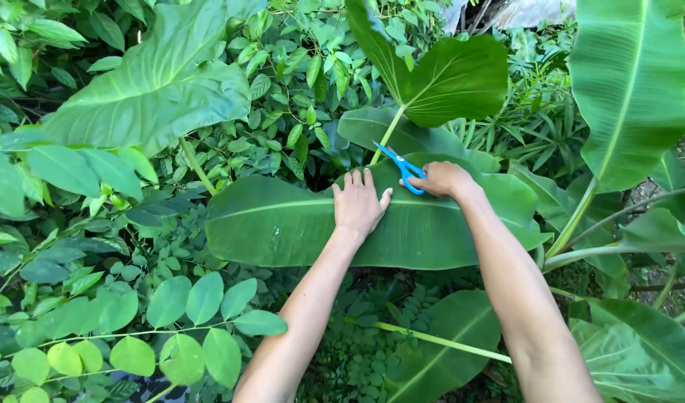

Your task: Pruning leaves and stalks in a garden using scissors.

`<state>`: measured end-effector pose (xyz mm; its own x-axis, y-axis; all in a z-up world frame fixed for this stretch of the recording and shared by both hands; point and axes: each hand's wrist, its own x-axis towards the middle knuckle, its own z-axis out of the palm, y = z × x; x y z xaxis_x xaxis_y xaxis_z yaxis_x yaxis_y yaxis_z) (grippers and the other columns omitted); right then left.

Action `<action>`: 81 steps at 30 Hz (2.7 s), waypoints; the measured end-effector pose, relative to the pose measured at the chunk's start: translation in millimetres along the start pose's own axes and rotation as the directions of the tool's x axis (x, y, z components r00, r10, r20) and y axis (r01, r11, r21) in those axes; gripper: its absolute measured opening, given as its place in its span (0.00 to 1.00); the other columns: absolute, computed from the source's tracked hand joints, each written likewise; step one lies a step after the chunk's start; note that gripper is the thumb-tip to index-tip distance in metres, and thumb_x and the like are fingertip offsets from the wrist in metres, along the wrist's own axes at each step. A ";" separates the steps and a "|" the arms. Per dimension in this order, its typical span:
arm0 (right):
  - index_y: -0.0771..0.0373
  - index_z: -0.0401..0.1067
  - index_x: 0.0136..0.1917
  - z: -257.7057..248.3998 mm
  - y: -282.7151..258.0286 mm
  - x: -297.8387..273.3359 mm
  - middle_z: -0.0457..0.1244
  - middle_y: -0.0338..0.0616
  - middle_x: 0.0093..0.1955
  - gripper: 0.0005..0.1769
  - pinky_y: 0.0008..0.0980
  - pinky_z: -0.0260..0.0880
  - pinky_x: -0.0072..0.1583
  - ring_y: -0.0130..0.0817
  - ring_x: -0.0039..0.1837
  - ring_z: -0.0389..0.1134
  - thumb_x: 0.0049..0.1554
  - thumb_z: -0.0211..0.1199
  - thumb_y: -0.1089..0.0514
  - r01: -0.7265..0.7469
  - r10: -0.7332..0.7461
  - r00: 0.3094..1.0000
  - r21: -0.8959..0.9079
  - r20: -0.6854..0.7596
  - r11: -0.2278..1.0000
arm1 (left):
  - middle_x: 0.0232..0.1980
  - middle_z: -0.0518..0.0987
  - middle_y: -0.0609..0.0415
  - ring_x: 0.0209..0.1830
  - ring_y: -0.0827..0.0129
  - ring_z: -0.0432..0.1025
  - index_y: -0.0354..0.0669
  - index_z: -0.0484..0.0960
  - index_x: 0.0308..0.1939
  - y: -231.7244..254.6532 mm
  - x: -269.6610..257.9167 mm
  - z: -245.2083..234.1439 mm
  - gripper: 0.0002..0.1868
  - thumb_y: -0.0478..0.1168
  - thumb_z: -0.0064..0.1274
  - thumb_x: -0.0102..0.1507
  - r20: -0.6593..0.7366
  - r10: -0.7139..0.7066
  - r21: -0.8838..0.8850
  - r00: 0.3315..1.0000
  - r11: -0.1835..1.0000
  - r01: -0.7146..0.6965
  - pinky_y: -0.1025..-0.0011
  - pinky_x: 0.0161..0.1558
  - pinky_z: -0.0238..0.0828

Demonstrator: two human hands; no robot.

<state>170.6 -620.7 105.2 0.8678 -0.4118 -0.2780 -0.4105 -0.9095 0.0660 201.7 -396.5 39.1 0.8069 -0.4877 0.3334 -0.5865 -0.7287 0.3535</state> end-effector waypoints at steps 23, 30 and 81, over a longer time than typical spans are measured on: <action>0.64 0.71 0.54 -37.5 -134.4 -93.7 0.68 0.58 0.55 0.38 0.49 0.69 0.59 0.54 0.59 0.69 0.51 0.58 0.27 0.325 -0.318 0.940 0.041 -0.122 0.945 | 0.65 0.72 0.44 0.67 0.54 0.65 0.39 0.72 0.68 -64.4 -92.4 -71.8 0.45 0.72 0.46 0.62 -0.261 0.132 -0.004 0.956 0.990 -0.138 0.51 0.59 0.64; 0.65 0.73 0.55 -38.0 -165.6 -73.4 0.69 0.60 0.55 0.42 0.48 0.70 0.59 0.56 0.58 0.71 0.51 0.59 0.24 0.411 -0.412 0.904 -0.035 -0.117 0.911 | 0.64 0.74 0.44 0.65 0.52 0.67 0.39 0.73 0.66 -36.5 -100.4 -60.9 0.36 0.63 0.49 0.64 -0.115 0.004 0.430 0.993 0.902 0.046 0.41 0.61 0.62; 0.63 0.69 0.64 -57.3 -325.9 -46.8 0.65 0.55 0.62 0.49 0.50 0.71 0.60 0.50 0.64 0.69 0.48 0.58 0.21 0.499 -0.548 0.817 -0.256 -0.178 0.828 | 0.70 0.70 0.32 0.62 0.46 0.71 0.31 0.65 0.73 -383.6 -57.2 -243.7 0.32 0.29 0.51 0.64 -0.266 -0.013 0.513 0.964 0.844 0.153 0.54 0.48 0.76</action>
<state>279.9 -308.2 151.6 0.9841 0.1517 -0.0925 0.1651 -0.9731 0.1607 363.3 28.1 97.3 0.7667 -0.3328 0.5490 -0.3356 -0.9368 -0.0992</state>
